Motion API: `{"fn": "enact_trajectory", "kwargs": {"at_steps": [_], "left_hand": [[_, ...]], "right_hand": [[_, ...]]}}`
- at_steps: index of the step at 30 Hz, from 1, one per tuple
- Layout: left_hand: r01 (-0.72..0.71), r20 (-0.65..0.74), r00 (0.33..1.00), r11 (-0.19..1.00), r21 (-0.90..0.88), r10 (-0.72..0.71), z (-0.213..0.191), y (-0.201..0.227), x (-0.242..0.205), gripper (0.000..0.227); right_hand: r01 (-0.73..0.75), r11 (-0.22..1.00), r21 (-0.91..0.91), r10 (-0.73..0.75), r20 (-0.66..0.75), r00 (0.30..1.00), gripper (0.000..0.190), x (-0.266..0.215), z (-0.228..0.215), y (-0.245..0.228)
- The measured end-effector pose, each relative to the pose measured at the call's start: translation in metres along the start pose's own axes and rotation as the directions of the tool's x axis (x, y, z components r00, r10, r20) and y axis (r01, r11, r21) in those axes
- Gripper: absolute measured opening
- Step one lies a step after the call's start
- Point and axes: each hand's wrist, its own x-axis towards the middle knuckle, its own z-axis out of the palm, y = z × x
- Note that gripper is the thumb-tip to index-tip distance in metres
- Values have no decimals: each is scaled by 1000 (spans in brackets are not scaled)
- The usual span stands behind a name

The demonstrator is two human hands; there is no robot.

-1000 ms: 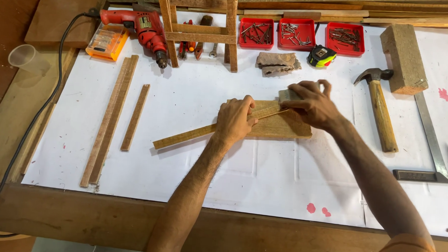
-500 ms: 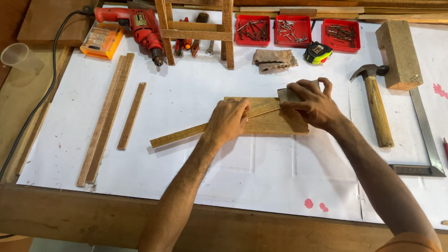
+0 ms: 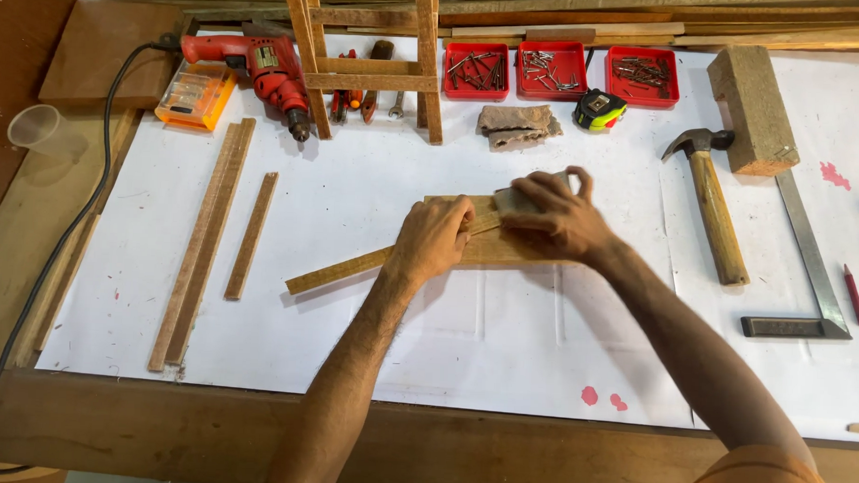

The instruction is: Sanding a thin piece of wood with a sanding block on a workbench.

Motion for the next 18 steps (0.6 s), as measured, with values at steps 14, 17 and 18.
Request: {"fn": "enact_trajectory", "kwargs": {"at_steps": [14, 17, 18], "left_hand": [[-105, 24, 994, 992, -73, 107, 18, 11, 14, 29], [-159, 66, 984, 985, -69, 164, 25, 29, 30, 28], [-170, 80, 981, 983, -75, 175, 27, 32, 34, 26]], "right_hand": [[-344, 937, 56, 346, -37, 938, 24, -77, -46, 53], [-358, 927, 114, 358, 22, 934, 26, -86, -53, 34], [-352, 925, 144, 348, 54, 936, 26, -88, -54, 28]]}}
